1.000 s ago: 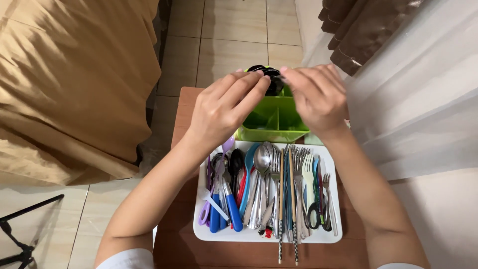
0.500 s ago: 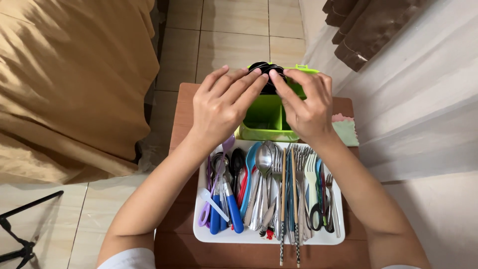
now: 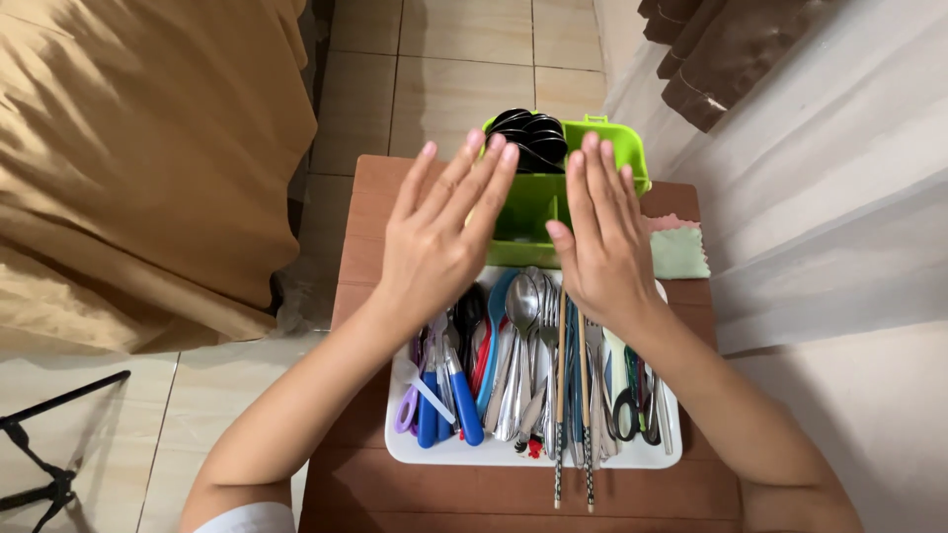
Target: Sorting various cutlery items like spoons, forks, and chopsticks from a white tray into a green plastic organizer.
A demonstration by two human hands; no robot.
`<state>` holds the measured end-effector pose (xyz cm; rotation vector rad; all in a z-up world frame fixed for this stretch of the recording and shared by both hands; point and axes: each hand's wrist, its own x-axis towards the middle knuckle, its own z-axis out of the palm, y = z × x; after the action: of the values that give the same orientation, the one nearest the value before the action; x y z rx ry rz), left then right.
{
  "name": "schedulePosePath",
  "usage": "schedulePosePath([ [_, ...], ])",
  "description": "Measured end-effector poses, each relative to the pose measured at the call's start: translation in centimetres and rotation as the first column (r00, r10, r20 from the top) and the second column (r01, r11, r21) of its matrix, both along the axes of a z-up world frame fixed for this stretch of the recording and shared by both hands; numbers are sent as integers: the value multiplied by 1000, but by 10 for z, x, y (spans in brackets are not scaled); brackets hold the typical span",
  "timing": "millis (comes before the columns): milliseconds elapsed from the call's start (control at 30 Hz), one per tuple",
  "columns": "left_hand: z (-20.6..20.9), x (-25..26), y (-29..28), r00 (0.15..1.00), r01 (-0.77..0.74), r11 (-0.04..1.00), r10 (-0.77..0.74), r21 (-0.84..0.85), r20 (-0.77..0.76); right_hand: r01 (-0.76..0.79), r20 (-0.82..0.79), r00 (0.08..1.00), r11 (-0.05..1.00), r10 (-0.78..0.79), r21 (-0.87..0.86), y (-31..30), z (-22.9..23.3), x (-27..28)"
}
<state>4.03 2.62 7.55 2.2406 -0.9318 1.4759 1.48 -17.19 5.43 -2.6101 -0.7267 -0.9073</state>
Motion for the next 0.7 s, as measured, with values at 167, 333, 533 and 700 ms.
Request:
schedulePosePath([
  [167, -19, -33, -7, 988, 33, 998, -26, 46, -151, 34, -159, 986, 999, -39, -39, 0, -16, -33],
  [333, -42, -61, -13, 969, 40, 991, -7, 126, -248, 22, -239, 970, 996, -43, -91, -1, -30, -58],
  [533, -66, -79, -18, 949, 20, 974, 52, 226, -311, 42, -321, 943, 987, -90, -156, -2, -44, -77],
  [700, -80, -85, -21, 950, -21, 963, 104, 269, -296, 66, -281, 953, 982, -115, -179, -3, -47, -81],
])
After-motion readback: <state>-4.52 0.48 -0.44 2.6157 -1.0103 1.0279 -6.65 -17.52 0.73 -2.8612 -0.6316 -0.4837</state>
